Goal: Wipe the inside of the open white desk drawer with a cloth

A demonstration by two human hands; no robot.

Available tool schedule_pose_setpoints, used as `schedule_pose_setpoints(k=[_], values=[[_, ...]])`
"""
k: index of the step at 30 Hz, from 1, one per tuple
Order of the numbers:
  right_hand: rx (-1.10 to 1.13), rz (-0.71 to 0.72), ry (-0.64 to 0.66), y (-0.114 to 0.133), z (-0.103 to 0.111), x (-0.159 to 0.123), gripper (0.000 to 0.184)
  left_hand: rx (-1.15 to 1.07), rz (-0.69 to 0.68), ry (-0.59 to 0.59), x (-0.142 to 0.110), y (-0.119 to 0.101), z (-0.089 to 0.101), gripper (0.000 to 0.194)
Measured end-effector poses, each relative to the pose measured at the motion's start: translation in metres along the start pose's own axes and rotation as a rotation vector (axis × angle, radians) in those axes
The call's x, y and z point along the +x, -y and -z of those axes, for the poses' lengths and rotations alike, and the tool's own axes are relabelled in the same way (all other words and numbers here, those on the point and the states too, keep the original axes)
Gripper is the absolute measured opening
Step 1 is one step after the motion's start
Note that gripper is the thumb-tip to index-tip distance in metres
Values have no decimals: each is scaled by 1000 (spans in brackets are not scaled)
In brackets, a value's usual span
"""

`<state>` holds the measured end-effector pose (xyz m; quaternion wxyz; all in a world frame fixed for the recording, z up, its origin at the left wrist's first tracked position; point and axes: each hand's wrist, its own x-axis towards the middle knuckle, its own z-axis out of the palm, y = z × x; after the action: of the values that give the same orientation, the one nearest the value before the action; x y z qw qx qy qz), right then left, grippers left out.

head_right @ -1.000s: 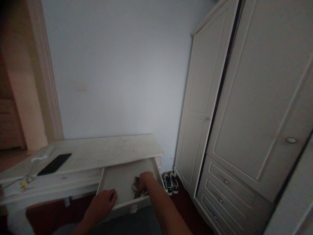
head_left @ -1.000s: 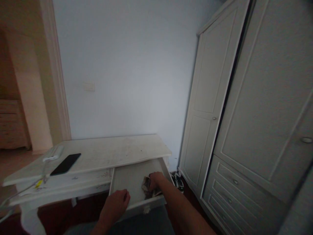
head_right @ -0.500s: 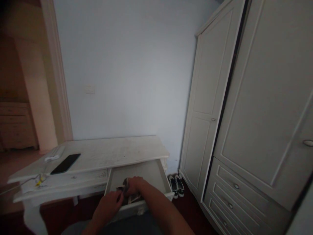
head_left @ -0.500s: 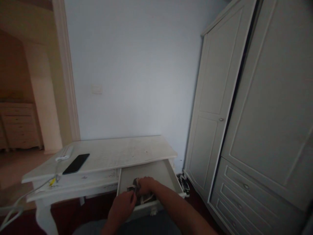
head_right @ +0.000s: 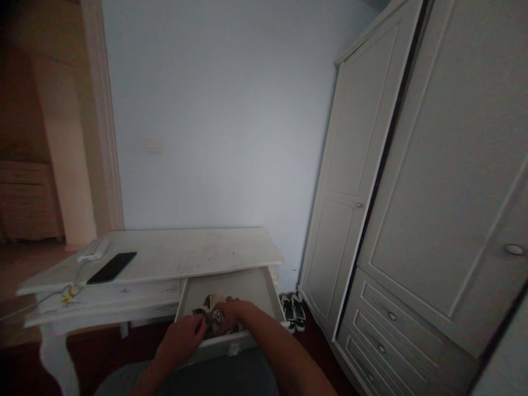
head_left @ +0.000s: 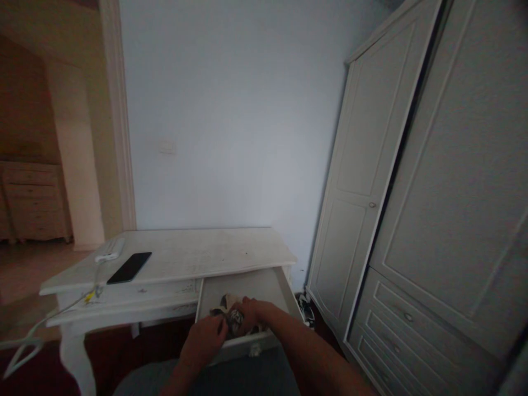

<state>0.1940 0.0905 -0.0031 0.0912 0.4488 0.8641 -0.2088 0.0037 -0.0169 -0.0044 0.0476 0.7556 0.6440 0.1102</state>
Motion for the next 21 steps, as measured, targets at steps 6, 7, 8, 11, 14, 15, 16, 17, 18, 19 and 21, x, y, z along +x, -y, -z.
schedule_pose_setpoints(k=[6, 7, 8, 11, 14, 15, 16, 17, 18, 19, 21], values=[[-200, 121, -228, 44, -37, 46, 65, 26, 25, 14, -1, 0, 1, 43], [-203, 126, -243, 49, -38, 49, 59, 26, 29, 13, -1, 0, 2, 42], [-203, 124, -256, 51, -39, 49, 54, 24, 31, 10, -1, 0, 2, 43], [-197, 112, -292, 54, -37, 47, 48, 24, 31, 10, -1, 0, 3, 44], [-209, 115, -326, 55, -35, 46, 48, 28, 26, 5, -2, -1, 4, 42], [-213, 110, -337, 56, -34, 47, 45, 28, 22, 3, -2, -1, 4, 41], [-214, 98, -347, 57, -34, 48, 40, 28, 19, 0, -2, -1, 4, 41], [-214, 81, -357, 58, -33, 50, 36, 27, 19, -1, -2, -1, 4, 40], [-210, 62, -368, 60, -32, 53, 32, 26, 20, -5, -2, -1, 4, 40], [-206, 43, -380, 62, -32, 55, 29, 24, 21, -9, -1, -1, 4, 40], [-196, 2, -404, 65, -30, 59, 27, 22, 27, -6, -1, -1, 4, 40]])
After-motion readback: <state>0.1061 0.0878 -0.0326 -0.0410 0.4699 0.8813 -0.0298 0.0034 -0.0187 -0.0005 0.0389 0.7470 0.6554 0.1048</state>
